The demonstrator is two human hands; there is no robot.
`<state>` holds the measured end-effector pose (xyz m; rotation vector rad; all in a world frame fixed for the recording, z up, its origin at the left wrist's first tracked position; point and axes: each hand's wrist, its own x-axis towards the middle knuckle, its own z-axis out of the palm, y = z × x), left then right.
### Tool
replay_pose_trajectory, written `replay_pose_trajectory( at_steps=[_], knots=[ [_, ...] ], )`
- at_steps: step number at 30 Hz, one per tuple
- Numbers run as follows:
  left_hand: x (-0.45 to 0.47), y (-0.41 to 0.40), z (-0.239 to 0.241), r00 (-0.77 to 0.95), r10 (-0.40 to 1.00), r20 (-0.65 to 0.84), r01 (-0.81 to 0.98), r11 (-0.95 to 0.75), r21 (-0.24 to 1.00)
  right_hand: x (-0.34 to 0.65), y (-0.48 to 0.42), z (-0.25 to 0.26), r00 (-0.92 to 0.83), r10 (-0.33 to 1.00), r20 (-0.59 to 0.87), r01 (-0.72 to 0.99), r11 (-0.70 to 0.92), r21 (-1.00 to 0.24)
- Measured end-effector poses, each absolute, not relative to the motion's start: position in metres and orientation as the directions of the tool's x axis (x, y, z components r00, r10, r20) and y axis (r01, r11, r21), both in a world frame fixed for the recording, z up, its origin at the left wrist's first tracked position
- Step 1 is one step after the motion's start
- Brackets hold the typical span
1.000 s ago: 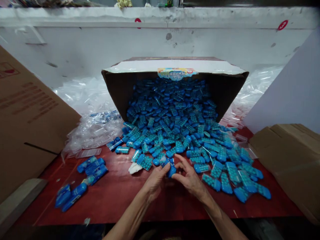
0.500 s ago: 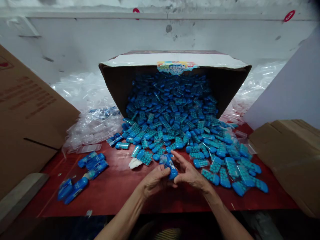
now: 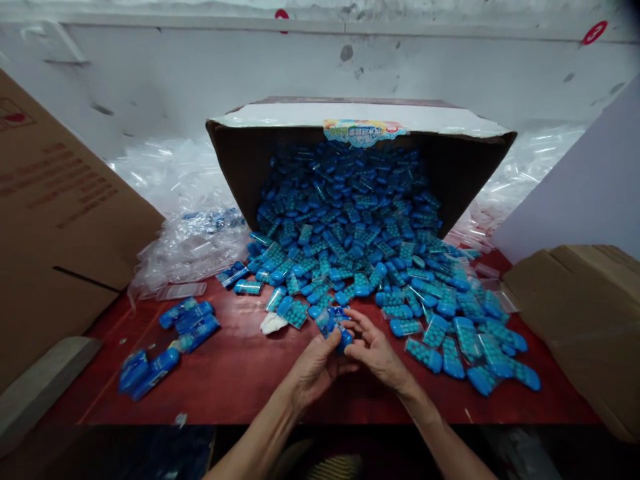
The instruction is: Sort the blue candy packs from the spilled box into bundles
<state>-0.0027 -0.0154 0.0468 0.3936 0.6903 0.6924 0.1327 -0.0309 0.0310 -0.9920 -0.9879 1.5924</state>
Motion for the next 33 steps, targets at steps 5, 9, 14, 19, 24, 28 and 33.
replay_pose_trajectory(
  at_steps=[5,9,14,19,24,28,33],
  knots=[
    [-0.001,-0.016,0.047,0.557,0.707,-0.436,-0.432,0.695,0.574,0.124,-0.038,0.027,-0.139,0.975,-0.175,-0.304,-0.21,-0.929],
    [-0.004,-0.016,0.047,0.626,0.68,-0.381,-0.446,0.713,0.541,0.126,-0.037,0.026,-0.193,0.966,-0.17,-0.356,-0.231,-0.906],
    [-0.001,-0.019,0.04,0.561,0.697,-0.447,-0.487,0.715,0.502,0.124,-0.036,0.024,-0.171,0.972,-0.161,-0.333,-0.211,-0.919],
    [0.005,-0.02,0.041,0.507,0.72,-0.474,-0.506,0.694,0.513,0.123,-0.036,0.016,-0.077,0.985,-0.152,-0.267,-0.167,-0.949],
    [-0.002,-0.018,0.043,0.579,0.697,-0.424,-0.51,0.714,0.479,0.131,-0.03,0.012,-0.17,0.973,-0.156,-0.305,-0.202,-0.931],
    [-0.007,-0.021,0.039,0.503,0.744,-0.44,-0.484,0.664,0.57,0.123,-0.03,0.012,-0.205,0.97,-0.131,-0.31,-0.191,-0.931],
    [-0.027,-0.024,0.045,0.352,0.826,-0.441,-0.519,0.564,0.642,0.107,-0.027,0.012,-0.259,0.961,-0.093,-0.147,-0.135,-0.98]
  ],
)
